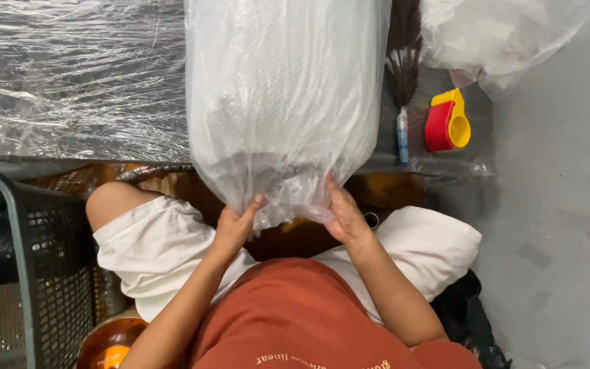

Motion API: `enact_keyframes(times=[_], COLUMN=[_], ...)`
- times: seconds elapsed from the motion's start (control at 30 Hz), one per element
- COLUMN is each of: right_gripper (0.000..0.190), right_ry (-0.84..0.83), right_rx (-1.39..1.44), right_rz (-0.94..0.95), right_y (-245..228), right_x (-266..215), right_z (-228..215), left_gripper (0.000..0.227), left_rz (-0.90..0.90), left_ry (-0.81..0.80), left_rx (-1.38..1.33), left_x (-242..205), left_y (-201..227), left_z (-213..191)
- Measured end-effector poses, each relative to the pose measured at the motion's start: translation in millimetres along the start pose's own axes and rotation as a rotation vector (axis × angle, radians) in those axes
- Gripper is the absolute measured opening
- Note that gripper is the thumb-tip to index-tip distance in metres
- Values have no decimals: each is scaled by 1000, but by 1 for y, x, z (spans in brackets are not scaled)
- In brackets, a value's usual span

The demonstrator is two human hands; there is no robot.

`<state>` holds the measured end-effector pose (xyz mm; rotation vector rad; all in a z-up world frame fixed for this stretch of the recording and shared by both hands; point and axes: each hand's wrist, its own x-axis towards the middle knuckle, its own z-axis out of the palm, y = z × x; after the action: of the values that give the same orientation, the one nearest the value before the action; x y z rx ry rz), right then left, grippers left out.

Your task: The person sits on the floor and uses a feather duster to wipe the surface of a black plastic-wrapped package, then places it in a basket. The person then dusts a white bubble-wrapped package, turning it over to clean multiple sides, and finally ties the plastic bag closed.

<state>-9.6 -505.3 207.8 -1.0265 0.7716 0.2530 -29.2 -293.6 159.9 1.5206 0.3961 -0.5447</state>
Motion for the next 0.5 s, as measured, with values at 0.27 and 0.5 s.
enact_keyframes(times=[0.27, 0.5], right_gripper=[29, 37], right_ry=[78, 108], right_rx=[-52, -343], right_rz=[-100, -225], right_y=[3, 17], right_x=[-13, -7], right_z=[-4, -55], left_gripper=[68, 41], left_rz=[197, 197], left_ry=[205, 182], left_rx=[-119, -204], left_x=[-32, -31], left_y=[23, 30], left_z=[-25, -19])
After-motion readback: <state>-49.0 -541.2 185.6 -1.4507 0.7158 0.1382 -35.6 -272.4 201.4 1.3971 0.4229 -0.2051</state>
